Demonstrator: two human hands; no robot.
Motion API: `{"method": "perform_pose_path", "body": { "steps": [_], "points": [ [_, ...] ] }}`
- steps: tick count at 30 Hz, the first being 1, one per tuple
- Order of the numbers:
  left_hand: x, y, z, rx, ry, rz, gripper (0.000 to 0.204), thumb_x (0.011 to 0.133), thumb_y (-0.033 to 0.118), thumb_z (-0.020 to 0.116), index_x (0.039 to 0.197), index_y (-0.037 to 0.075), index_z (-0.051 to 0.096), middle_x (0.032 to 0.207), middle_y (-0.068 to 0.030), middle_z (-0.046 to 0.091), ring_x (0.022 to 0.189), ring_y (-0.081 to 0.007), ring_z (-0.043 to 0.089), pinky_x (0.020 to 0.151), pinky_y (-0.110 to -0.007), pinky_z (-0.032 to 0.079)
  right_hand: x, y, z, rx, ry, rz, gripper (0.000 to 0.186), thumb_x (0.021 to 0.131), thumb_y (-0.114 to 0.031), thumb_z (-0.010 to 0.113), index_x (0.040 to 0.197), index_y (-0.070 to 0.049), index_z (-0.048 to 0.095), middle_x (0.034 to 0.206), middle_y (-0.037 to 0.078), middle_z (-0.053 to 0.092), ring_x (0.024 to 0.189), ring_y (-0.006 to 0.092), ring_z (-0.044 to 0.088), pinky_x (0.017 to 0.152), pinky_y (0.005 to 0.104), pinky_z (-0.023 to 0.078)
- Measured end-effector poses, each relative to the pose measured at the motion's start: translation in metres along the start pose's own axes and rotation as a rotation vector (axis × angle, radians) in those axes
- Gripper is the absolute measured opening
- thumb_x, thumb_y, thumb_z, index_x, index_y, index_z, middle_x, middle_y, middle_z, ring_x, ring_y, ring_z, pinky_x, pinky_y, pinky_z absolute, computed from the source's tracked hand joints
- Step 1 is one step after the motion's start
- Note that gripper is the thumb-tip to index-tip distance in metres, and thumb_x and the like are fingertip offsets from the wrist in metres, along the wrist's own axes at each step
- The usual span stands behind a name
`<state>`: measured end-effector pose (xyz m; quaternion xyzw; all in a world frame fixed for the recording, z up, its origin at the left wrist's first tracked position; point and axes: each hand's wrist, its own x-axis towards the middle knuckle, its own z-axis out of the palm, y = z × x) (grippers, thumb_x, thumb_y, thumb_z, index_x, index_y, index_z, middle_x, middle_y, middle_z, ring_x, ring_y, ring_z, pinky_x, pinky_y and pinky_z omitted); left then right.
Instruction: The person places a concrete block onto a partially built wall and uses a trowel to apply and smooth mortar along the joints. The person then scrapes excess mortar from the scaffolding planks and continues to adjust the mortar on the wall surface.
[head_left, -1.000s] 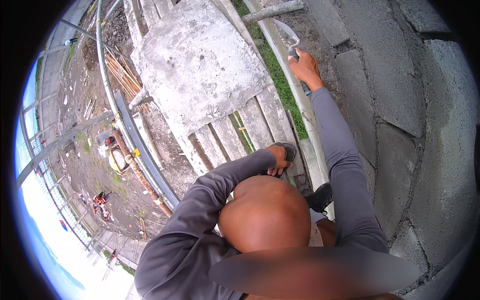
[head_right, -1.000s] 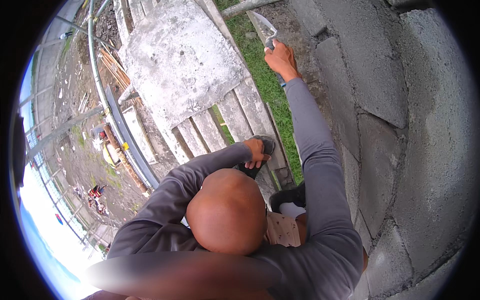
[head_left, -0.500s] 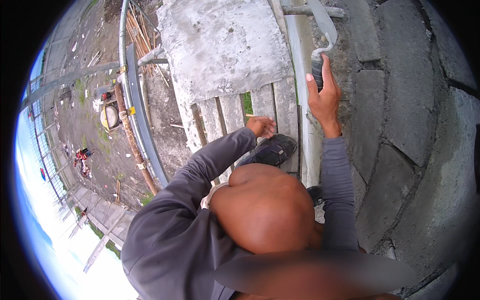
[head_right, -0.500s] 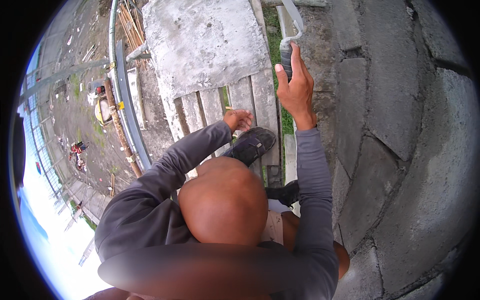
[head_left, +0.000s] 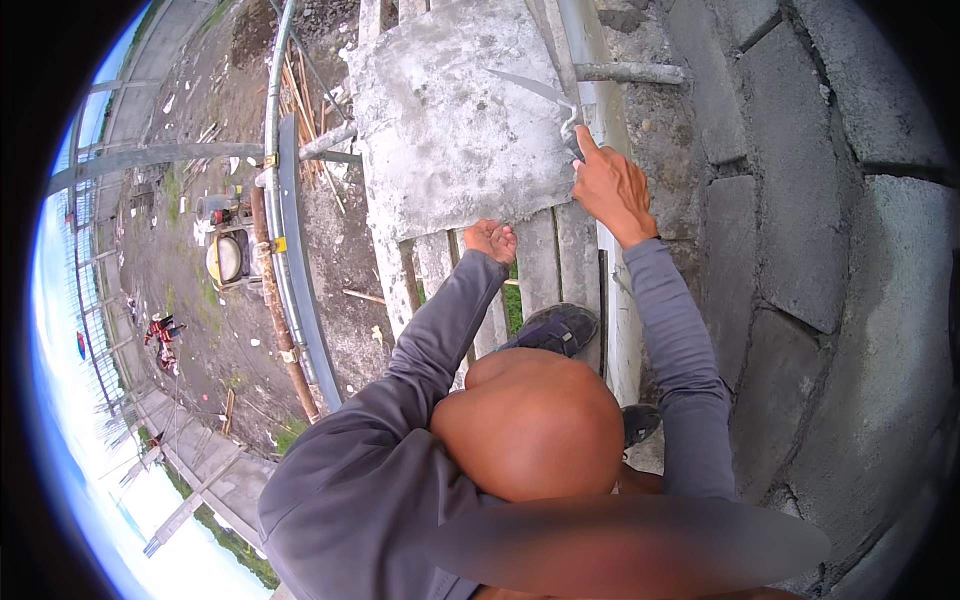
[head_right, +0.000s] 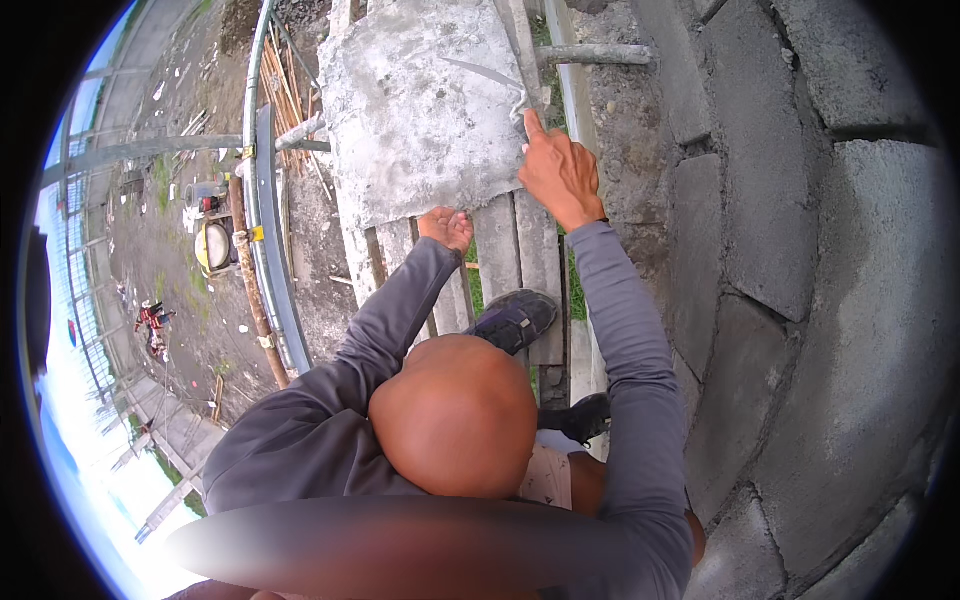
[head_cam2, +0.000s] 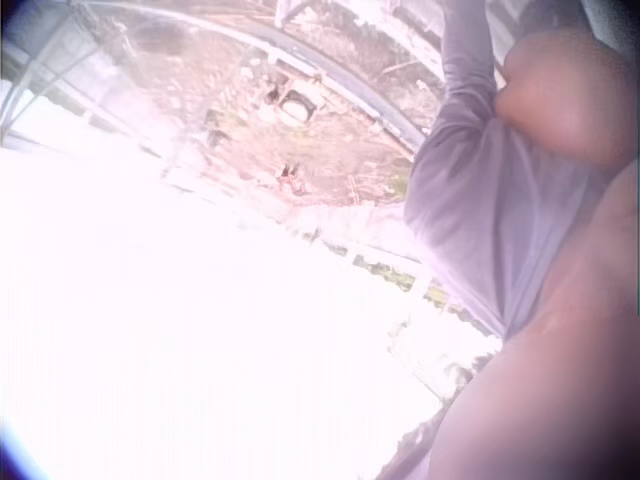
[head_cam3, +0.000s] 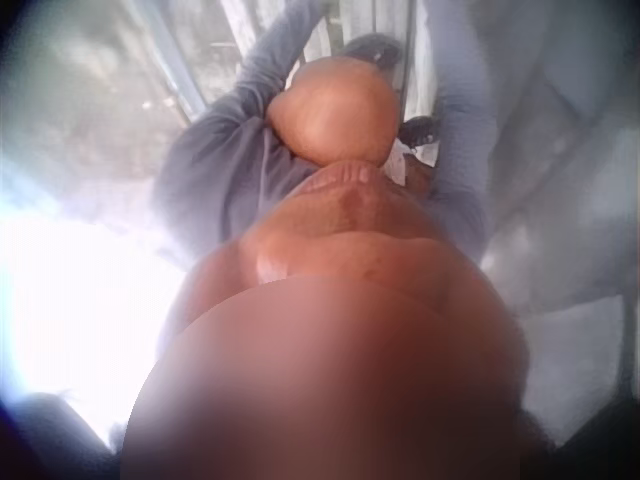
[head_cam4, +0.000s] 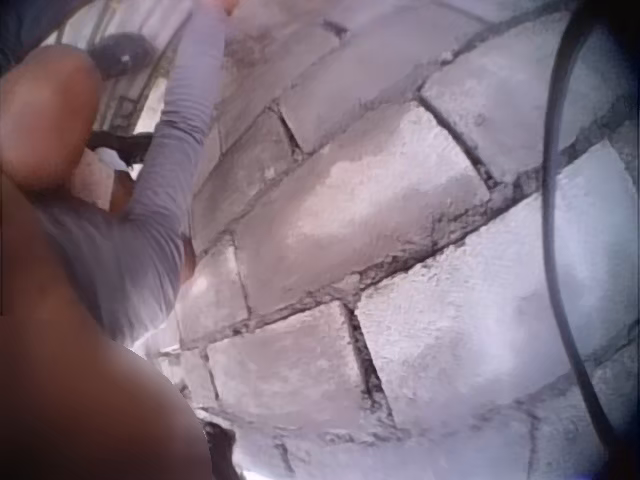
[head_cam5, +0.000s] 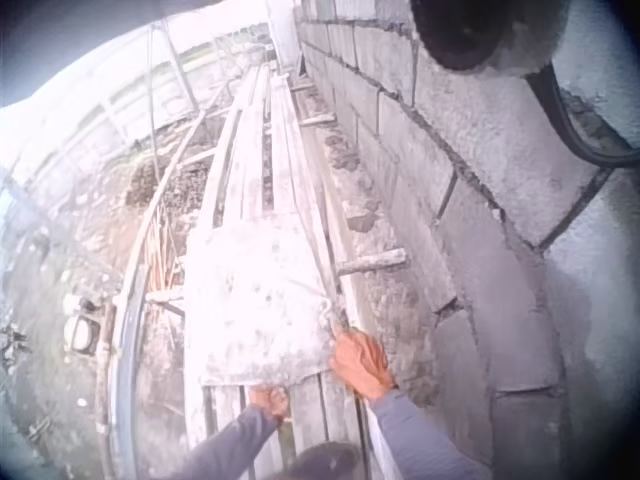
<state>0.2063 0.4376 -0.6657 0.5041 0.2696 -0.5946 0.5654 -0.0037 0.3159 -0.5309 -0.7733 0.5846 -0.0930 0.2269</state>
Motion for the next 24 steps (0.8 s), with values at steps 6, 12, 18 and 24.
{"method": "perform_pose_path", "body": {
  "steps": [6,12,18,24],
  "points": [
    [-0.004,0.003,-0.008,0.187,0.073,0.043,0.028,0.084,0.020,0.055,0.109,0.007,0.051,0.104,-0.0093,0.061,0.072,-0.0209,0.058,0.064,-0.032,0.052,0.005,-0.009,-0.007,0.129,0.181,-0.161,0.061,0.091,-0.021,0.062,0.148,-0.014,0.043,0.096,0.017,0.066,0.082,0.0394,0.066,0.073,0.0506,0.050],
    [0.009,-0.001,-0.015,0.215,-0.041,0.031,0.036,0.089,0.021,0.055,0.119,0.002,0.049,0.122,-0.0132,0.060,0.080,-0.0230,0.062,0.065,-0.031,0.054,0.007,-0.005,-0.001,0.044,0.120,-0.162,0.054,0.093,-0.020,0.059,0.144,-0.012,0.044,0.091,0.019,0.065,0.074,0.0381,0.067,0.064,0.0499,0.053],
    [0.001,-0.005,-0.003,0.222,0.033,-0.034,0.030,0.089,0.014,0.050,0.115,-0.001,0.051,0.119,-0.0123,0.062,0.087,-0.0221,0.063,0.070,-0.032,0.056,0.009,-0.005,-0.001,-0.115,-0.013,-0.162,0.055,0.093,-0.020,0.059,0.145,-0.013,0.044,0.095,0.017,0.066,0.075,0.0380,0.067,0.068,0.0494,0.053],
    [-0.035,0.009,0.006,0.477,0.074,-0.142,0.052,0.094,0.020,0.049,0.140,0.000,0.037,0.127,-0.0167,0.060,0.104,-0.0273,0.062,0.093,-0.040,0.054,0.005,0.026,-0.012,0.300,0.167,-0.007,0.052,0.093,-0.025,0.060,0.142,-0.012,0.050,0.114,0.022,0.067,0.103,0.0398,0.065,0.090,0.0465,0.050]
  ]
}}
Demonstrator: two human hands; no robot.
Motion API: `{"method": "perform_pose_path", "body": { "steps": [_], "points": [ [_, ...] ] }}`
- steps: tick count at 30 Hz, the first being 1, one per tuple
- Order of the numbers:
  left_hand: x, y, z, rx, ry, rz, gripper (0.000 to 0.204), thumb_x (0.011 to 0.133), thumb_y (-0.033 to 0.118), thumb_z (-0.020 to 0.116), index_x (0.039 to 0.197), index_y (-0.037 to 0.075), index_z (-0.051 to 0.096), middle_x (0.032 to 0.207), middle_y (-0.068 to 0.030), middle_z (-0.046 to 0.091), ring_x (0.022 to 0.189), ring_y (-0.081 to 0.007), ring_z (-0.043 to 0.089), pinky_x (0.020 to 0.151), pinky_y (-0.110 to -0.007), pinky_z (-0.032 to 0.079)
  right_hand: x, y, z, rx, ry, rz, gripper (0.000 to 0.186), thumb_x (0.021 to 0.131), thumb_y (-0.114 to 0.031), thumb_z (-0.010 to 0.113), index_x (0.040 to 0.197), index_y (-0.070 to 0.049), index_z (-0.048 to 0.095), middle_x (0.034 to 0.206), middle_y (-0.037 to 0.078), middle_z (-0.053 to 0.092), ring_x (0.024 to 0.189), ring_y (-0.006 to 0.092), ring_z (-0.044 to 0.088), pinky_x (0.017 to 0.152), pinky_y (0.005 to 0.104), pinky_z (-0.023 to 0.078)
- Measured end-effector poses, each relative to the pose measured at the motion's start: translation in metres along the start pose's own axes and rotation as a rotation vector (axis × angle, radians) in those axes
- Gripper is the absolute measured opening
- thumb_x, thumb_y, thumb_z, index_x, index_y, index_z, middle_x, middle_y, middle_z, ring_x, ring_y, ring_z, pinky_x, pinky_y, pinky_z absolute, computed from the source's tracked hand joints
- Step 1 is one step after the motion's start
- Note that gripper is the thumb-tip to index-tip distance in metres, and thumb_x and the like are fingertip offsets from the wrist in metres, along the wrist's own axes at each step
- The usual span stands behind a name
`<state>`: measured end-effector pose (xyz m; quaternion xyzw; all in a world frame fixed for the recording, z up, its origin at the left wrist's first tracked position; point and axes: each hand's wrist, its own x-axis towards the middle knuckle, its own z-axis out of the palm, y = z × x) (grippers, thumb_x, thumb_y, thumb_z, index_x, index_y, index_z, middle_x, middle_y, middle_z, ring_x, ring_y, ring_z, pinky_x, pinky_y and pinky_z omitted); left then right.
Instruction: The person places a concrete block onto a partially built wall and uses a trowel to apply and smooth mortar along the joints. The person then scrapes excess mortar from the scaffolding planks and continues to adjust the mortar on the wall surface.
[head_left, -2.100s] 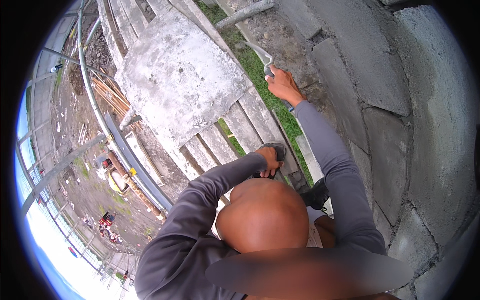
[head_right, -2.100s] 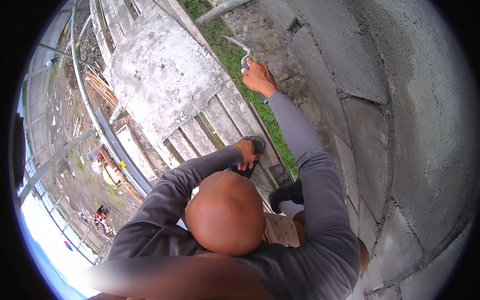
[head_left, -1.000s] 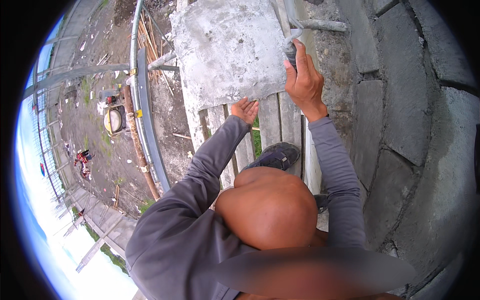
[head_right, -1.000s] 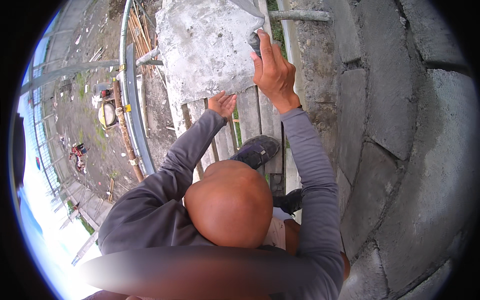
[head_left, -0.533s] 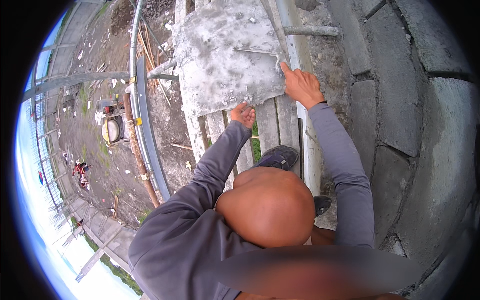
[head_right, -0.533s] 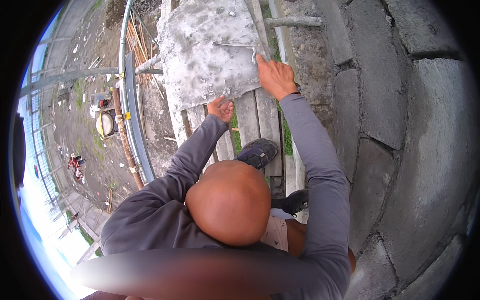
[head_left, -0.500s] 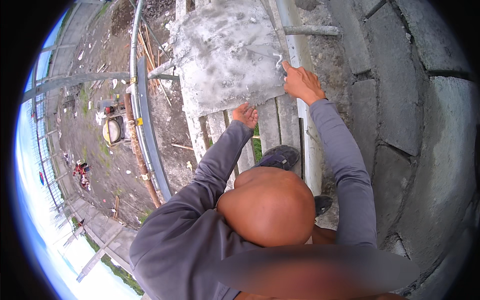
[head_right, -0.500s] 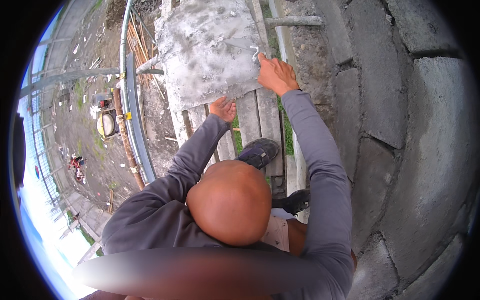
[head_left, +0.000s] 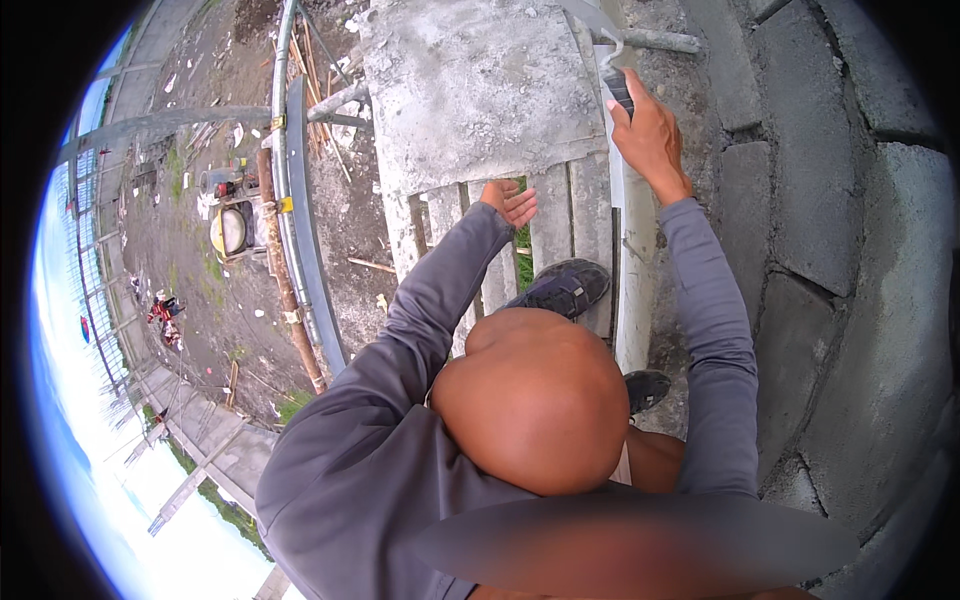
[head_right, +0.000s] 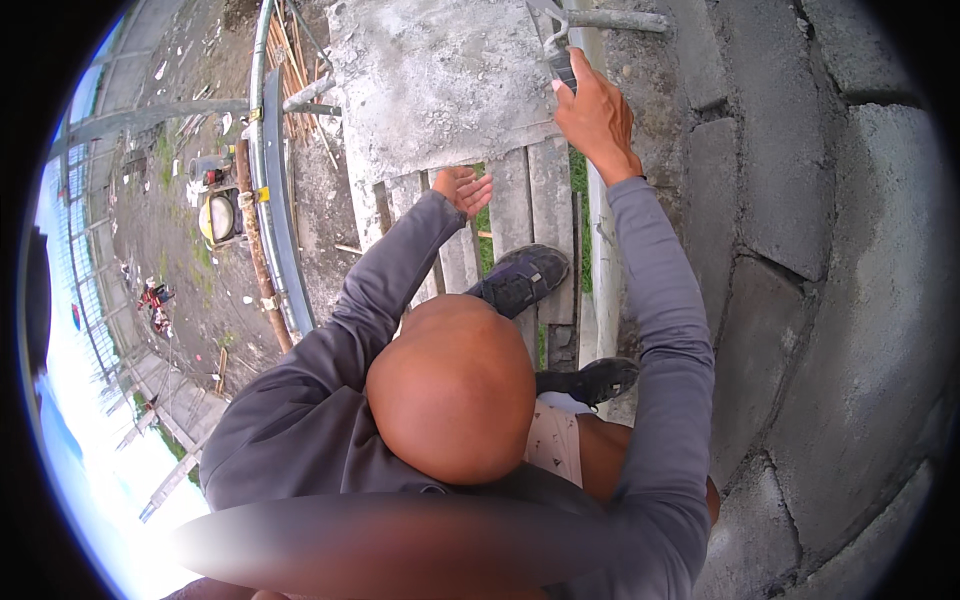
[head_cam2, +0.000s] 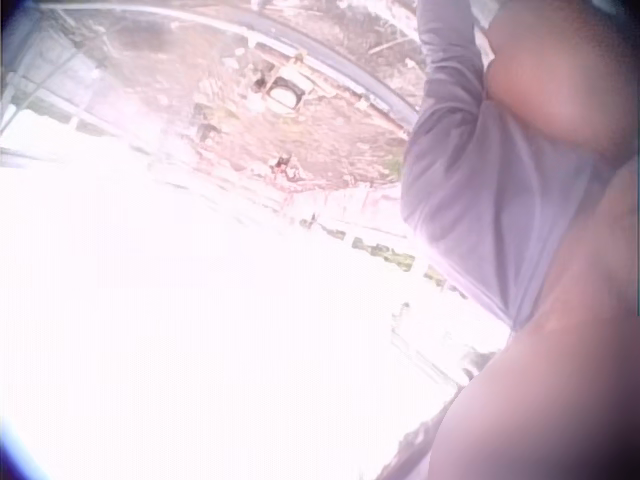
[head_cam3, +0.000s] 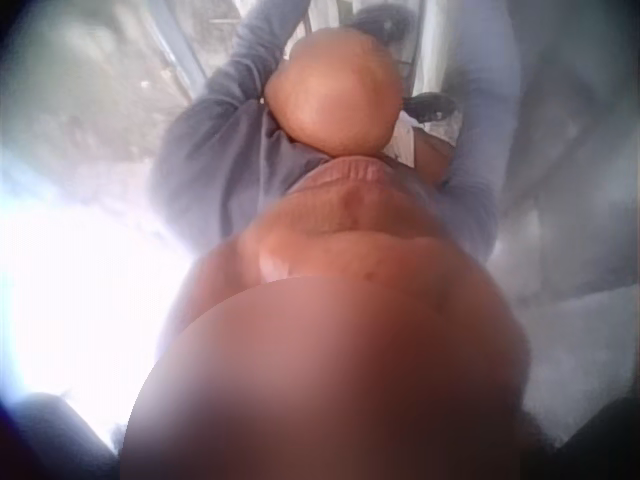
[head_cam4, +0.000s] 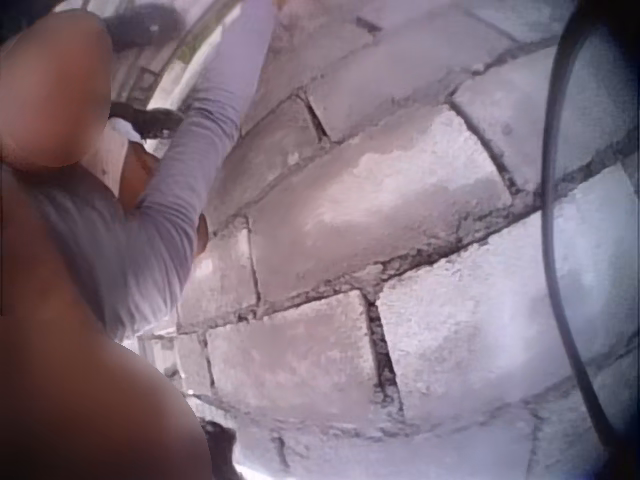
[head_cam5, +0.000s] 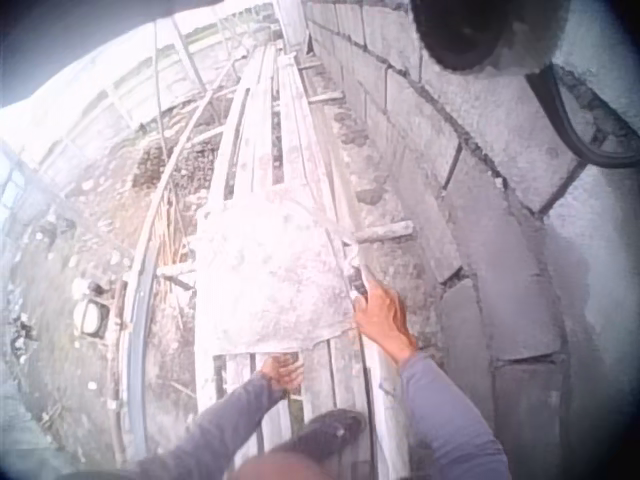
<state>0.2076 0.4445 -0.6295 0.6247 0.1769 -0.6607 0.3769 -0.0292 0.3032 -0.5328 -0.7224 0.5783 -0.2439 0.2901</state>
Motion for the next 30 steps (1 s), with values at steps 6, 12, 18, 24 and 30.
{"method": "perform_pose_path", "body": {
  "steps": [6,12,18,24,30],
  "points": [
    [-0.019,0.014,-0.055,0.049,0.156,0.120,0.059,0.096,0.024,0.050,0.147,0.003,0.032,0.131,-0.0159,0.056,0.115,-0.0281,0.056,0.101,-0.046,0.049,-0.014,0.050,-0.038,-0.164,0.032,0.076,0.052,0.093,-0.027,0.061,0.140,-0.008,0.052,0.101,0.019,0.072,0.084,0.0377,0.069,0.075,0.0455,0.053],
    [0.023,0.055,-0.069,-0.158,0.220,0.046,0.064,0.089,0.023,0.061,0.141,-0.005,0.034,0.122,-0.0189,0.047,0.103,-0.0272,0.056,0.090,-0.042,0.053,-0.053,0.085,-0.051,0.178,-0.214,0.556,0.056,0.093,-0.025,0.064,0.142,-0.003,0.050,0.068,0.005,0.060,0.052,0.0145,0.056,0.051,0.0336,0.048],
    [0.061,0.061,-0.067,-0.180,0.238,0.188,0.028,0.074,0.024,0.058,0.090,0.004,0.045,0.087,-0.0100,0.048,0.074,-0.0240,0.046,0.072,-0.041,0.048,-0.041,0.077,-0.070,-0.061,-0.232,0.379,0.054,0.093,-0.025,0.064,0.140,-0.004,0.052,0.108,0.020,0.068,0.098,0.0334,0.065,0.085,0.0392,0.050],
    [0.029,0.045,-0.068,-0.637,-0.029,0.409,0.019,0.081,0.018,0.069,0.092,0.009,0.057,0.106,-0.0128,0.059,0.100,-0.0294,0.060,0.089,-0.048,0.053,-0.036,0.045,-0.107,0.021,-0.161,0.417,0.055,0.094,-0.022,0.063,0.143,-0.003,0.049,0.097,0.012,0.068,0.077,0.0216,0.065,0.066,0.0330,0.052],
    [0.005,0.123,-0.086,-0.408,-0.010,0.559,0.031,0.091,0.009,0.069,0.118,-0.001,0.058,0.117,-0.0152,0.063,0.105,-0.0278,0.064,0.097,-0.043,0.054,-0.046,0.033,-0.108,0.339,-0.105,0.443,0.060,0.097,-0.022,0.061,0.149,-0.001,0.039,0.079,0.001,0.057,0.056,0.0070,0.051,0.046,0.0249,0.041]
  ]
}}
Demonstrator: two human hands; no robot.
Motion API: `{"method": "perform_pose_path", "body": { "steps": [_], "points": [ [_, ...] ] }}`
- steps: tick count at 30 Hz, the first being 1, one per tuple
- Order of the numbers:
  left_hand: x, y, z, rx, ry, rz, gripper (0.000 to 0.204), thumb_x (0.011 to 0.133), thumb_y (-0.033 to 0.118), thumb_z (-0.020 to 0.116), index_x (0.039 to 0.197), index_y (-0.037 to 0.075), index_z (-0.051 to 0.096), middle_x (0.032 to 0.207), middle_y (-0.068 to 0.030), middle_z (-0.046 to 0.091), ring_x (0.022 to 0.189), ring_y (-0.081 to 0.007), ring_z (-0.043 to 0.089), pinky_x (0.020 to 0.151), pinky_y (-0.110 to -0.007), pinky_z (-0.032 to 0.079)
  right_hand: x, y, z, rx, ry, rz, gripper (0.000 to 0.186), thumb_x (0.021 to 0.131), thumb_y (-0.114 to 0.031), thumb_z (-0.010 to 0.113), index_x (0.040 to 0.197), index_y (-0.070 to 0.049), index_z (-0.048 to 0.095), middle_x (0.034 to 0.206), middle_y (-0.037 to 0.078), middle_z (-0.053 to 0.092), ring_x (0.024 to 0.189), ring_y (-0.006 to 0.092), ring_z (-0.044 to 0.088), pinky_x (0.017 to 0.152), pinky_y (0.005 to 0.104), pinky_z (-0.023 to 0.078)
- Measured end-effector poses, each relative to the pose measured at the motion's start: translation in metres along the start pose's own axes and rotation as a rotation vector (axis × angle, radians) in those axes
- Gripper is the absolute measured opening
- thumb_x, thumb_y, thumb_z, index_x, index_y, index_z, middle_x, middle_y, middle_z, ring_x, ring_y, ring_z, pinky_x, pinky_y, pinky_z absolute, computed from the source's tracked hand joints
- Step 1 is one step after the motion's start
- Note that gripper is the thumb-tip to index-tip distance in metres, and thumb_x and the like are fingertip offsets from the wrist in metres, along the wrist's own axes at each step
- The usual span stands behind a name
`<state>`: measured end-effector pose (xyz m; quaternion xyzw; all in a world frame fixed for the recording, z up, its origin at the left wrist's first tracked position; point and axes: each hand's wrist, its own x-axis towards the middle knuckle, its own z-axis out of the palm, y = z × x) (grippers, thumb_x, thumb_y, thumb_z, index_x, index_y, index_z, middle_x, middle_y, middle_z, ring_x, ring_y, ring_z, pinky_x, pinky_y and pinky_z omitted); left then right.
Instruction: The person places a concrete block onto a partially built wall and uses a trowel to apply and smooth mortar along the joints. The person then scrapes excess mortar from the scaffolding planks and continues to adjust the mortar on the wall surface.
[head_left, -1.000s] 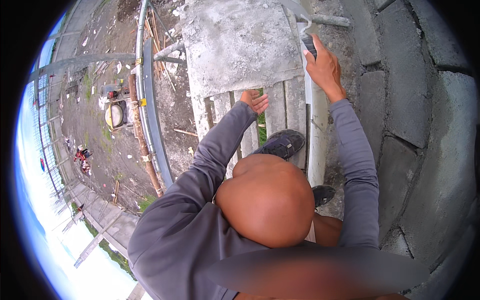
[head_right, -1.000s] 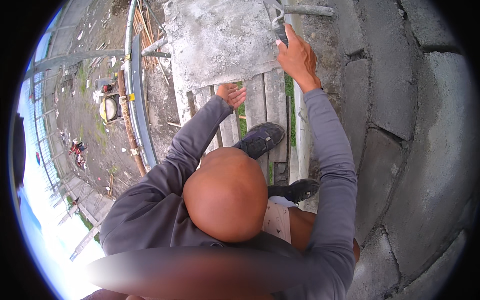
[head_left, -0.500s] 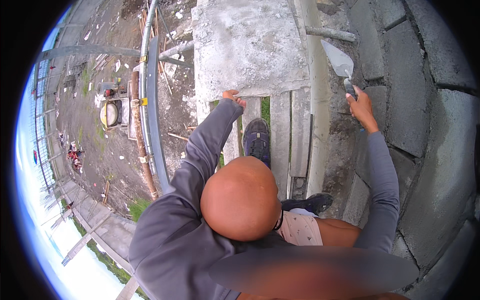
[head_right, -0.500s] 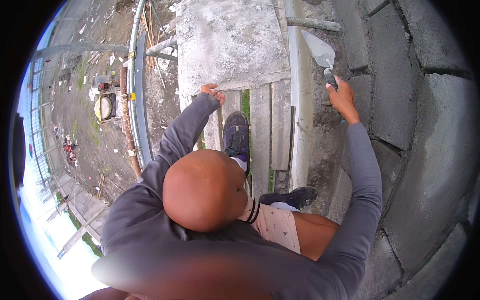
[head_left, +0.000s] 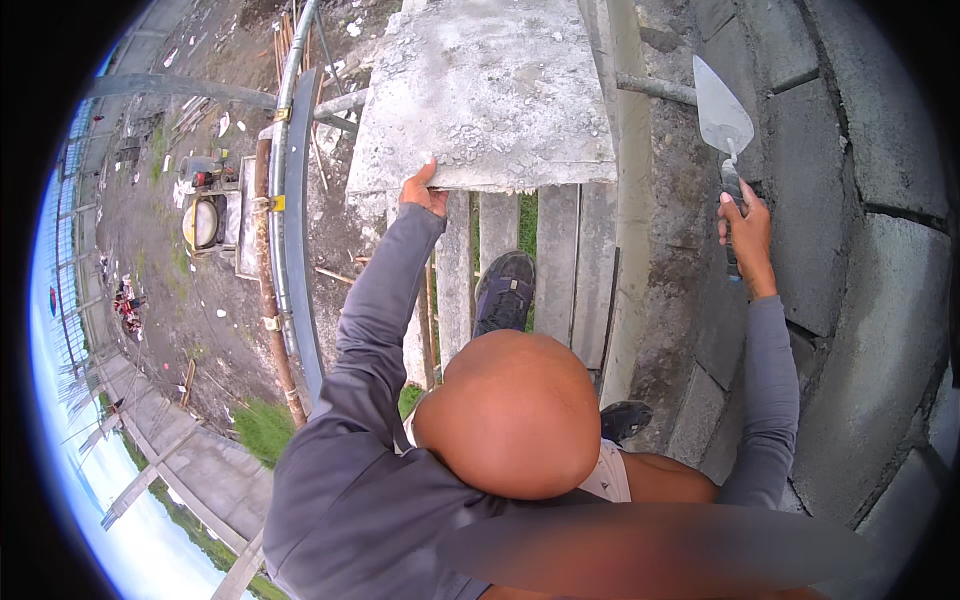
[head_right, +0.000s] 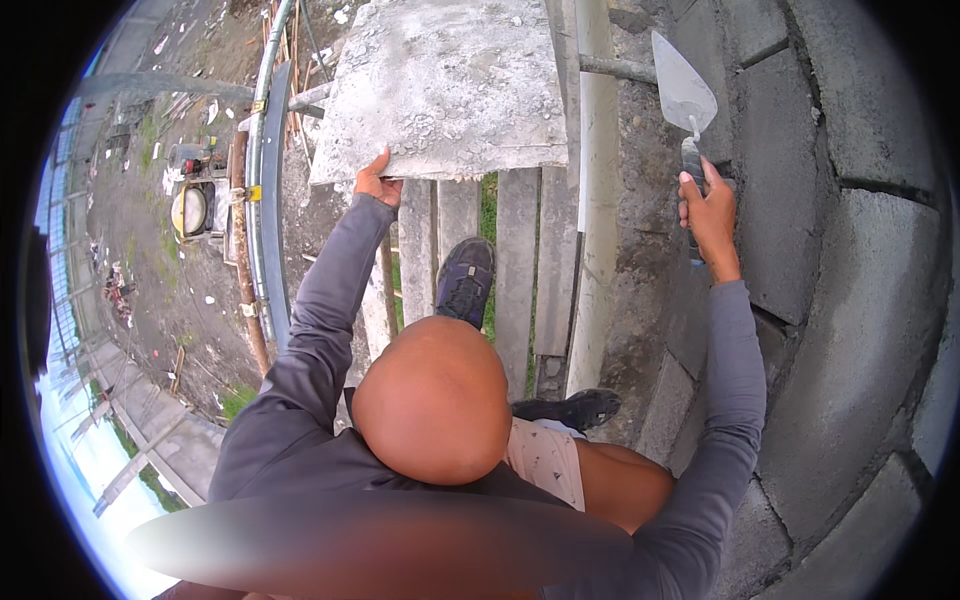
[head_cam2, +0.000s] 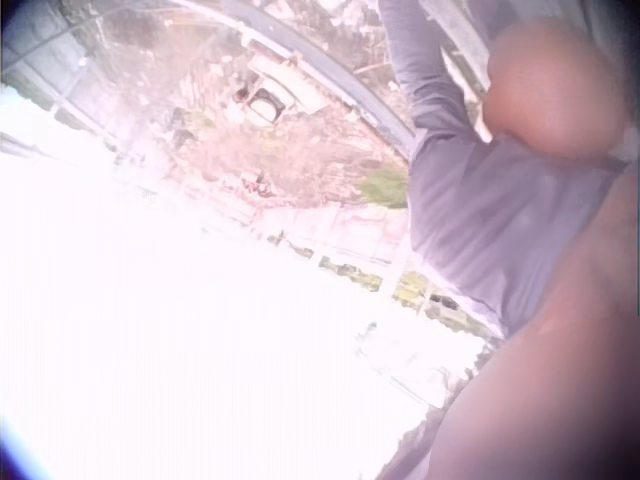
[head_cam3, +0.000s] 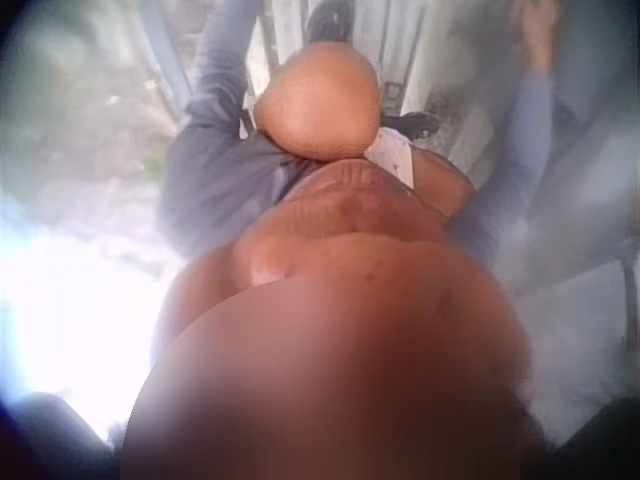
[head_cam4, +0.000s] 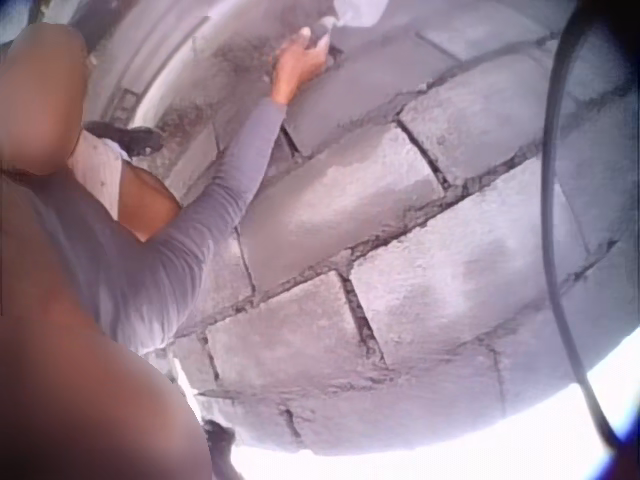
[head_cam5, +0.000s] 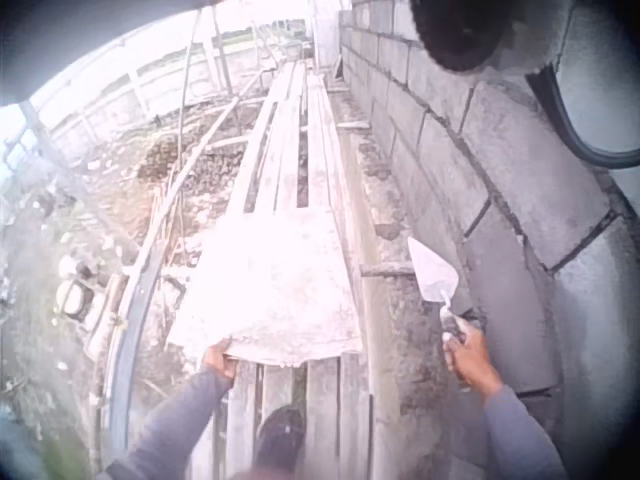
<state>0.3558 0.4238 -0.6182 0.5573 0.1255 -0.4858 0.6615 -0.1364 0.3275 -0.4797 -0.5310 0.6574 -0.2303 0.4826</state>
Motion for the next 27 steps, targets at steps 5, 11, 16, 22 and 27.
{"method": "perform_pose_path", "body": {
  "steps": [5,11,16,22,27],
  "points": [
    [-0.003,0.144,0.084,0.084,-0.175,0.265,0.035,0.087,-0.008,0.064,0.120,-0.012,0.053,0.115,-0.0211,0.063,0.096,-0.0323,0.068,0.090,-0.041,0.059,-0.021,0.005,0.010,0.108,-0.018,-0.029,0.052,0.097,-0.017,0.060,0.145,-0.002,0.046,0.077,0.001,0.057,0.053,0.0067,0.050,0.045,0.0249,0.042],
    [-0.076,0.264,0.260,1.803,-0.274,0.932,0.040,0.082,0.020,0.065,0.119,0.004,0.068,0.110,-0.0227,0.070,0.109,-0.0330,0.066,0.097,-0.044,0.050,-0.034,0.006,0.013,0.127,-0.040,-0.050,0.052,0.097,-0.019,0.061,0.145,-0.003,0.047,0.076,0.000,0.057,0.055,0.0065,0.050,0.046,0.0246,0.041],
    [-0.127,0.186,0.285,1.062,-0.429,1.108,0.026,0.076,0.004,0.072,0.101,0.002,0.073,0.087,-0.0063,0.072,0.073,-0.0154,0.066,0.070,-0.029,0.053,-0.032,0.015,0.015,0.229,0.003,-0.078,0.052,0.097,-0.019,0.061,0.145,-0.003,0.047,0.077,0.001,0.057,0.056,0.0070,0.050,0.046,0.0250,0.041],
    [-0.140,0.139,0.248,1.051,-0.763,1.181,0.052,0.073,-0.004,0.073,0.125,0.001,0.066,0.103,-0.0070,0.073,0.087,-0.0113,0.065,0.080,-0.028,0.053,-0.037,0.022,0.008,0.308,0.022,-0.010,0.049,0.098,-0.018,0.060,0.142,-0.001,0.049,0.078,0.002,0.056,0.056,0.0081,0.051,0.046,0.0259,0.042],
    [-0.127,0.148,0.248,0.968,-0.857,1.100,0.058,0.072,-0.005,0.074,0.129,-0.001,0.063,0.110,-0.0063,0.072,0.093,-0.0123,0.065,0.084,-0.027,0.052,-0.035,0.020,0.007,0.310,-0.008,0.005,0.050,0.096,-0.015,0.061,0.141,0.002,0.047,0.080,0.001,0.056,0.058,0.0081,0.052,0.047,0.0252,0.043]
  ]
}}
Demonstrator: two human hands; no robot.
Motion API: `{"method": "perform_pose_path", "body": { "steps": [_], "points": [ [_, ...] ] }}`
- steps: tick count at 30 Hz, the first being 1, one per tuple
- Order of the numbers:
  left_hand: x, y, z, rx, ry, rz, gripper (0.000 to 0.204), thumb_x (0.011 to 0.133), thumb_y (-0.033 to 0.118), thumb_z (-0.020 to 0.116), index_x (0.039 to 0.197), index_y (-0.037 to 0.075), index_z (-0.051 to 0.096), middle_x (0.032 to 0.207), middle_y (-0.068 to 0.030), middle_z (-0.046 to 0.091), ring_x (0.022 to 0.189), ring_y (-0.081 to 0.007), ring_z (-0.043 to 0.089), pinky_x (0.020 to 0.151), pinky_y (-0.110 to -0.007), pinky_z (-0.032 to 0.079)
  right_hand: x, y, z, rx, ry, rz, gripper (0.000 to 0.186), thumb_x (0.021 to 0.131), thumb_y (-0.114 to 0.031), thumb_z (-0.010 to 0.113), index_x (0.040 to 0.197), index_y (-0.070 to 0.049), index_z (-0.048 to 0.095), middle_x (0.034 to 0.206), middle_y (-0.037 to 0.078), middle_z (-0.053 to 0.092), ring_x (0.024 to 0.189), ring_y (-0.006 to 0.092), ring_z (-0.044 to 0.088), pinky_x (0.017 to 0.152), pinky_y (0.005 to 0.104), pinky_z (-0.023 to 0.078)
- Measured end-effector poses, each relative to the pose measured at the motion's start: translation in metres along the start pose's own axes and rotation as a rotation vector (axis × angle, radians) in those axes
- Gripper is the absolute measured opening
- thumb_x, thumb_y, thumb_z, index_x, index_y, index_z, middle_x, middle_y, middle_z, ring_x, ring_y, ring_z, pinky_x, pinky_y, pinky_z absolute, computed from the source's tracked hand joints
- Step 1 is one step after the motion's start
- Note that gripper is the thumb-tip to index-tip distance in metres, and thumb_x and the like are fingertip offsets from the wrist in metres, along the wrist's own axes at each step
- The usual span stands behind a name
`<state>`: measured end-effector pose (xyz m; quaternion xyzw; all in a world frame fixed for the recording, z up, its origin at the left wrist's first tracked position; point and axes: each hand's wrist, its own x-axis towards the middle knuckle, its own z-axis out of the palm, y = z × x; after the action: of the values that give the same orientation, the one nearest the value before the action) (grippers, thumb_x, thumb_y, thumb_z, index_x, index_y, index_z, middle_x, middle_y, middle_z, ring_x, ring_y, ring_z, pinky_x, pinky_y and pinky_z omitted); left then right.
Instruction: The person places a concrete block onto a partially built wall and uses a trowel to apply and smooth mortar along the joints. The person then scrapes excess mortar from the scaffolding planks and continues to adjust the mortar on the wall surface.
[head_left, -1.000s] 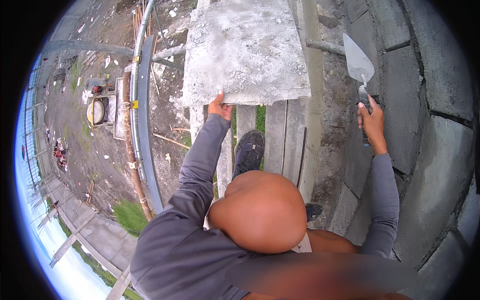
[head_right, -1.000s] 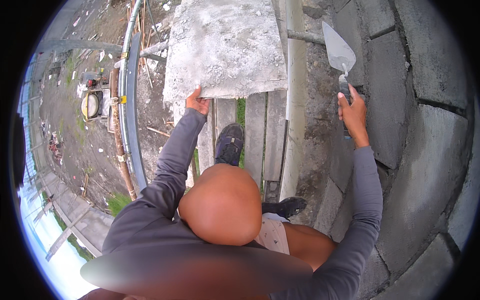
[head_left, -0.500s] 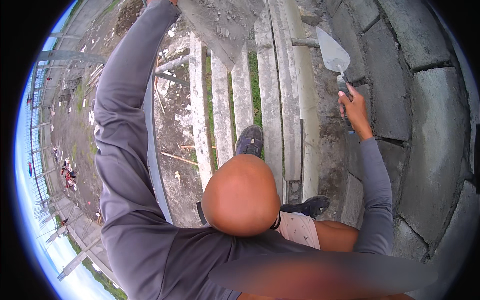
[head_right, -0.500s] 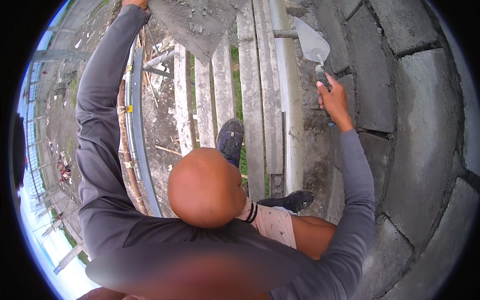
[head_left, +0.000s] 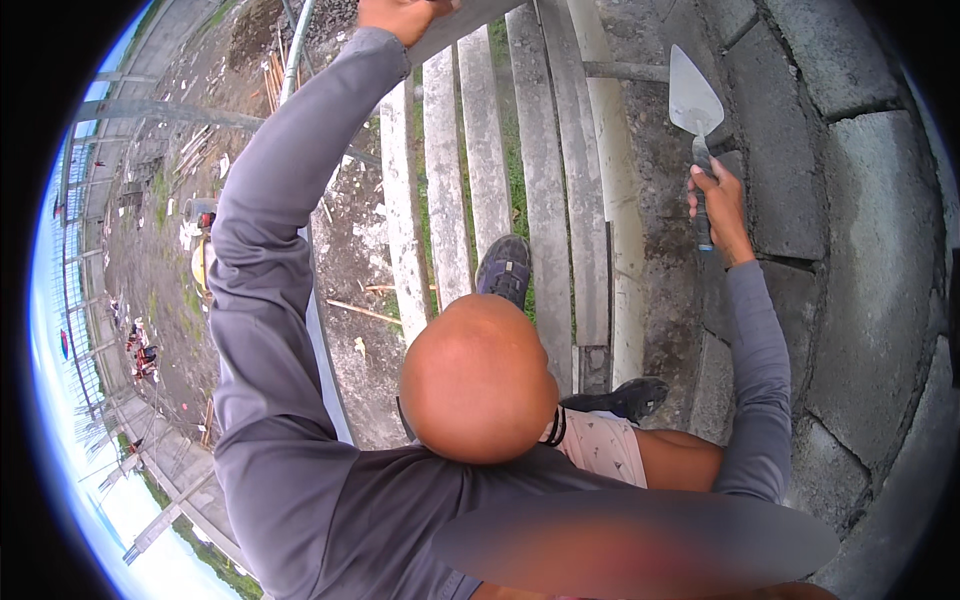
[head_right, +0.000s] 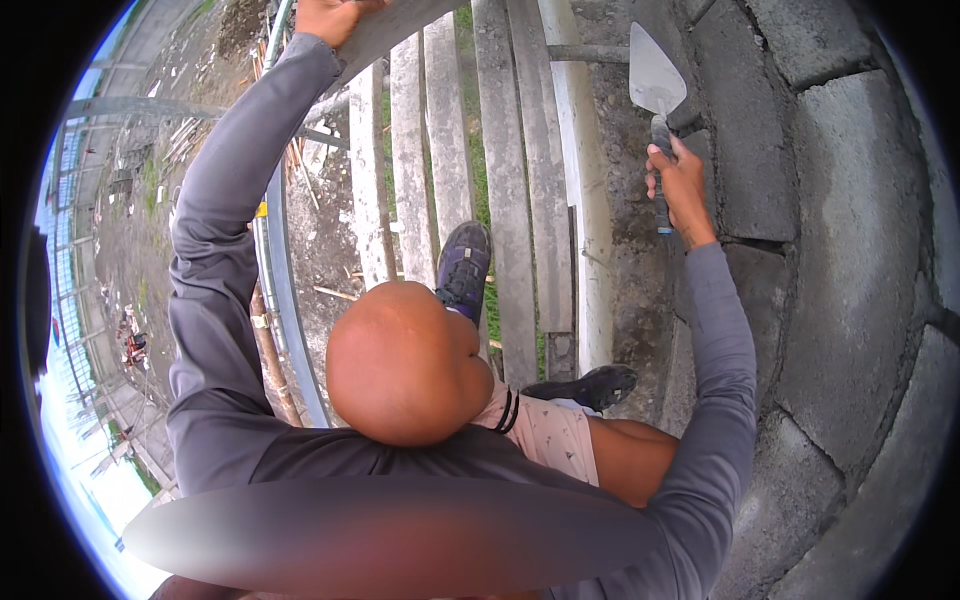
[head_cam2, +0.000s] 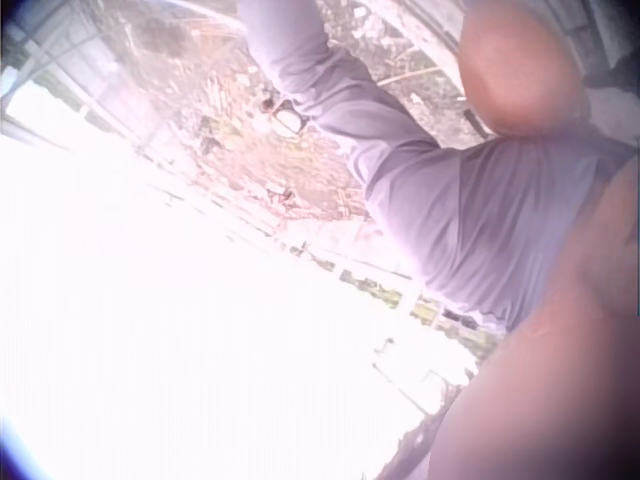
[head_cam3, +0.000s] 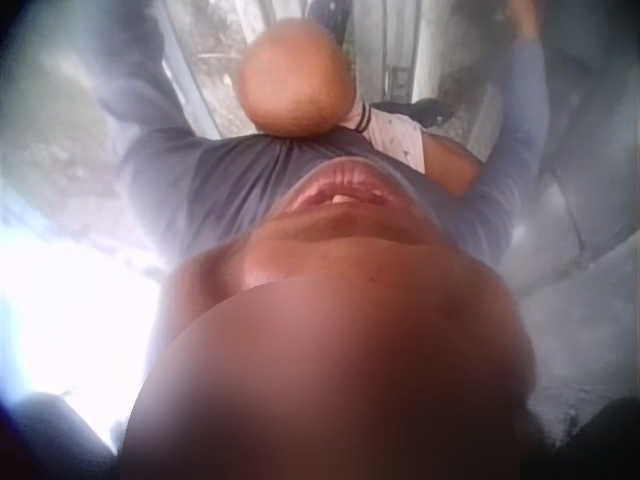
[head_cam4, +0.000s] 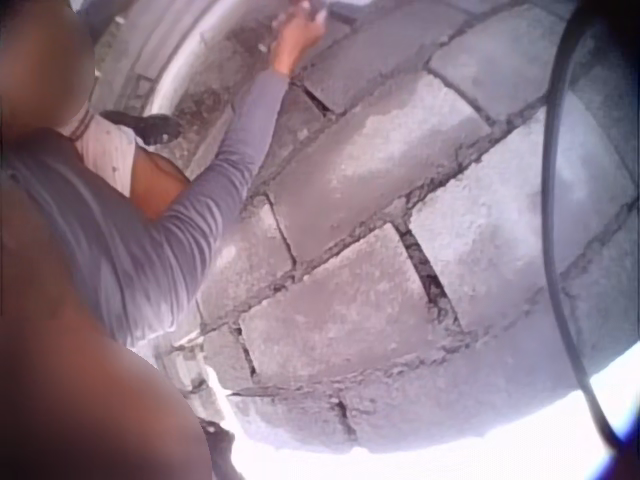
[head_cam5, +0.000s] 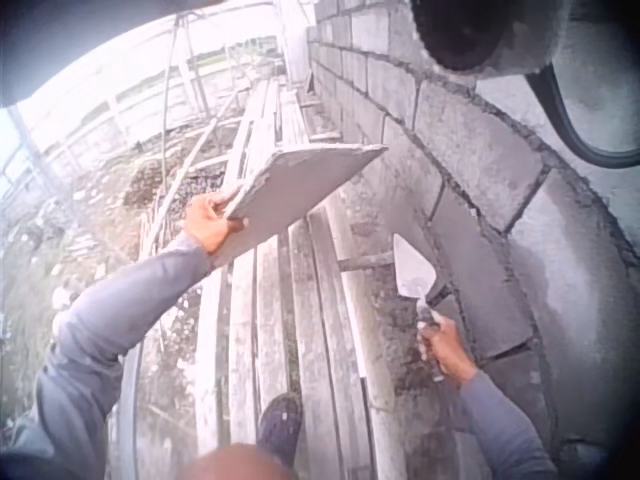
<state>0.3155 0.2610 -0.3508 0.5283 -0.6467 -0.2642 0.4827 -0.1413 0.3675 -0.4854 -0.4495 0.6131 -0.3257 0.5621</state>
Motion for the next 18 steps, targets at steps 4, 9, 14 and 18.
{"method": "perform_pose_path", "body": {
  "steps": [4,9,14,18],
  "points": [
    [0.018,-0.015,-0.034,0.011,0.114,-0.242,0.053,0.075,-0.001,0.074,0.127,-0.001,0.064,0.104,-0.0058,0.073,0.090,-0.0161,0.067,0.083,-0.028,0.053,0.001,0.000,0.006,-0.127,-0.012,-0.013,0.060,0.093,-0.010,0.063,0.145,0.006,0.040,0.079,0.002,0.057,0.058,0.0097,0.053,0.048,0.0267,0.044],
    [0.029,-0.071,-0.095,0.112,0.325,-0.500,0.032,0.082,0.013,0.075,0.111,0.002,0.067,0.092,-0.0103,0.072,0.078,-0.0210,0.068,0.072,-0.033,0.052,-0.006,-0.007,0.026,0.017,0.038,-0.112,0.066,0.092,-0.010,0.063,0.151,0.000,0.035,0.080,0.002,0.057,0.059,0.0102,0.052,0.048,0.0276,0.045],
    [-0.027,-0.146,-0.131,-0.603,0.534,-0.805,0.030,0.090,0.000,0.064,0.115,-0.011,0.052,0.116,-0.0232,0.062,0.095,-0.0327,0.068,0.084,-0.042,0.060,-0.008,-0.028,0.043,-0.288,0.020,-0.076,0.066,0.093,-0.009,0.061,0.153,-0.007,0.035,0.085,0.004,0.058,0.058,0.0094,0.051,0.047,0.0283,0.046],
    [-0.115,-0.203,-0.109,-0.980,0.767,-0.941,0.034,0.093,-0.003,0.057,0.126,-0.007,0.049,0.128,-0.0227,0.058,0.117,-0.0360,0.061,0.108,-0.045,0.048,-0.005,-0.037,0.049,-0.347,-0.137,-0.004,0.068,0.092,-0.010,0.064,0.153,-0.008,0.034,0.096,0.006,0.062,0.058,0.0078,0.049,0.043,0.0254,0.042]
  ]
}}
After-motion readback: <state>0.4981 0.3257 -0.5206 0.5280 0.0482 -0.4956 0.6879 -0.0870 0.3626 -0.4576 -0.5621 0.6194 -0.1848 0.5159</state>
